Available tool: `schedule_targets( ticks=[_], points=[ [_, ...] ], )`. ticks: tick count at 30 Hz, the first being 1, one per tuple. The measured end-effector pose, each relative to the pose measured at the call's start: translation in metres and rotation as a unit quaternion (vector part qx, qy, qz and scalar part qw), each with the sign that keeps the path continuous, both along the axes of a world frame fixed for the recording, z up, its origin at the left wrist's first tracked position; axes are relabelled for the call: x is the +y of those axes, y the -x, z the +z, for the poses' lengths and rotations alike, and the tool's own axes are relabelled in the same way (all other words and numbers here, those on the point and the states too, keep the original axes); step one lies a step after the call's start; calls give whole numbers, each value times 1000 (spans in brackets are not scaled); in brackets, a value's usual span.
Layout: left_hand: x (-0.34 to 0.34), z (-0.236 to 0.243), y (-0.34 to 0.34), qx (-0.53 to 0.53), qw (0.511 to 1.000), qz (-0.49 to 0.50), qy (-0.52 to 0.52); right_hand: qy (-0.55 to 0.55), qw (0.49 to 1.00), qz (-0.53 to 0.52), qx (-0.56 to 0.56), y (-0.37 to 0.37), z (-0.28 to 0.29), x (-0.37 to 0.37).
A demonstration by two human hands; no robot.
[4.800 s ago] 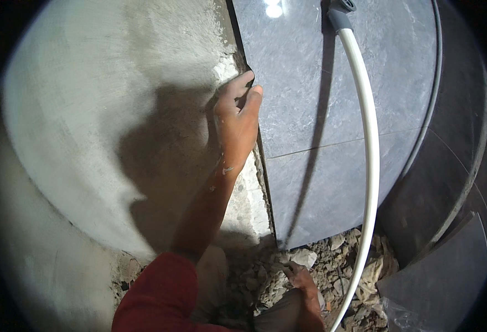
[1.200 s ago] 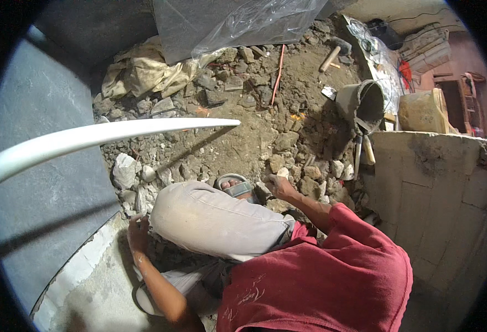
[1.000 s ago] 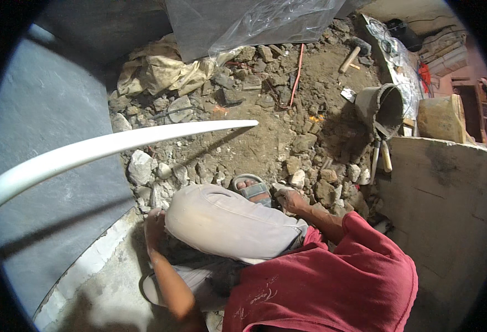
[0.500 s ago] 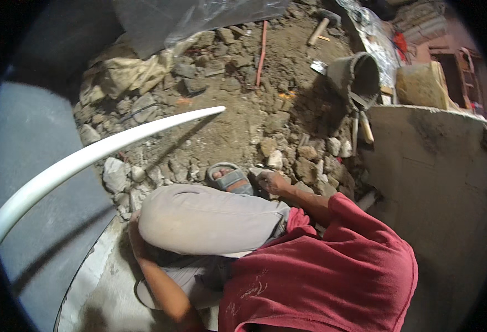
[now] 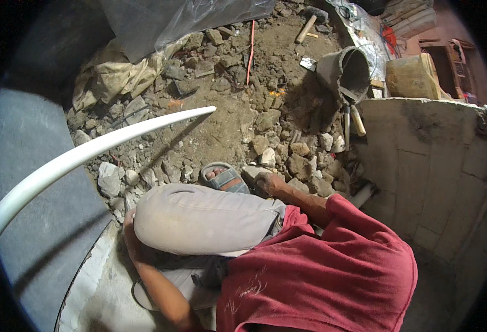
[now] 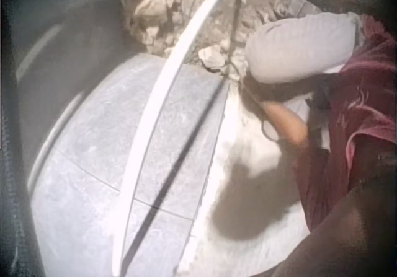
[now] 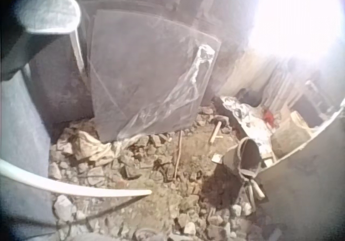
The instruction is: The person organizes several plastic pipes, applies an adhesive to a connector, and then fits a pipe into a pre-existing wall opening using a hammer to secure it.
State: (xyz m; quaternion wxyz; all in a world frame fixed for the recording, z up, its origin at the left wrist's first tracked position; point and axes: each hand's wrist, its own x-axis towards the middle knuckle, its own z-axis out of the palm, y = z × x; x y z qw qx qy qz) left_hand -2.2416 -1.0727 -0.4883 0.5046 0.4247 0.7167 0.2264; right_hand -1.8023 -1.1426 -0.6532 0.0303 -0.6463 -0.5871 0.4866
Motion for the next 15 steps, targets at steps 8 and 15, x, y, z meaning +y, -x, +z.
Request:
schedule_targets(
  ticks=[8, 15],
  points=[
    [0, -19, 24, -96, 988, 105, 56, -7, 999, 26, 24, 5, -16, 11],
    [-15, -66, 53, 101, 994, -47, 8, -39, 996, 77, -1, 16, -6, 37]
  ],
)
